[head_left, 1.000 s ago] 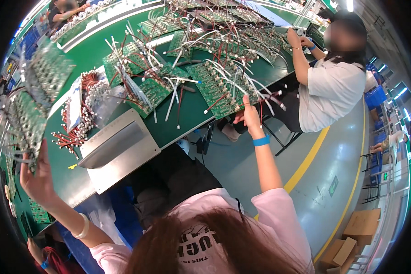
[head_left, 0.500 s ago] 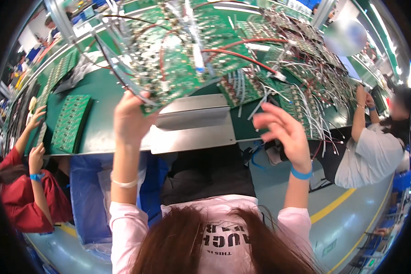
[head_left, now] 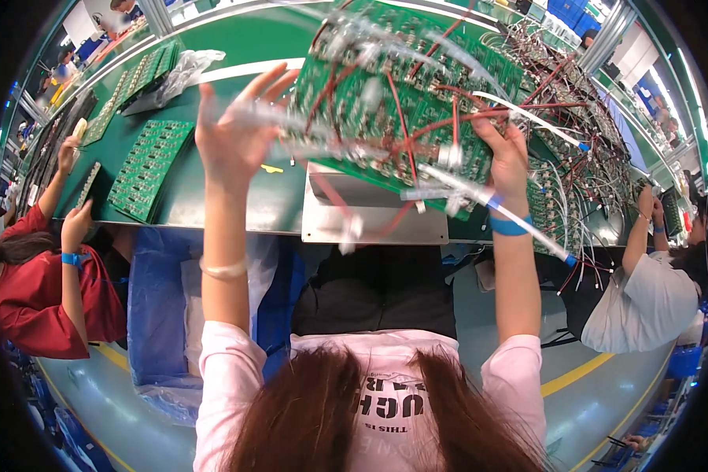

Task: Organizing and inspecting stacks of printed circuit board assemblies with attached wiring on a factory production line.

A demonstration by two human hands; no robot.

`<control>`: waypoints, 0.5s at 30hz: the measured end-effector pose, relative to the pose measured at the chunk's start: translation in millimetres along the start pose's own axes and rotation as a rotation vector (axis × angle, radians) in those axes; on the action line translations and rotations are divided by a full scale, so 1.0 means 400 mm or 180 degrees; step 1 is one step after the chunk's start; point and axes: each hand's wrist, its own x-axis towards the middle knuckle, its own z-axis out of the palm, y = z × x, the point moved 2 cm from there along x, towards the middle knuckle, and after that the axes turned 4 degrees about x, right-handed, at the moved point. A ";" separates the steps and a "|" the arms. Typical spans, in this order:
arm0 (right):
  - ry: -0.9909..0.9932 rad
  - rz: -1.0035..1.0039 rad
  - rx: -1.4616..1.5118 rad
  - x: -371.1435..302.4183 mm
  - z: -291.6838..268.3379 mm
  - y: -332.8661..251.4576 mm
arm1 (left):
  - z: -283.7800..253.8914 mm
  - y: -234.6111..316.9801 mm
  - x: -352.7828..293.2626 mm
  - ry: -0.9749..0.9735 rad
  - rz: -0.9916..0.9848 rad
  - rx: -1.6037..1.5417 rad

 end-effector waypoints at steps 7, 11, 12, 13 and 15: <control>-0.0592 -0.0163 -0.0524 0.044 -0.017 0.046 | -0.003 -0.054 0.039 0.0588 -0.0083 0.1184; -0.0699 -0.0405 -0.1305 0.021 -0.010 0.052 | 0.000 -0.064 0.019 0.0811 0.0419 0.1910; -0.0693 -0.0421 -0.1321 0.017 -0.016 0.060 | 0.006 -0.064 0.013 0.0854 0.0538 0.2049; -0.0578 -0.0165 -0.1354 0.013 -0.017 0.060 | 0.005 -0.065 0.007 0.0879 0.0587 0.2060; -0.1434 -0.0881 -0.2190 0.009 -0.024 0.052 | 0.022 -0.064 0.007 0.0790 0.0661 0.1989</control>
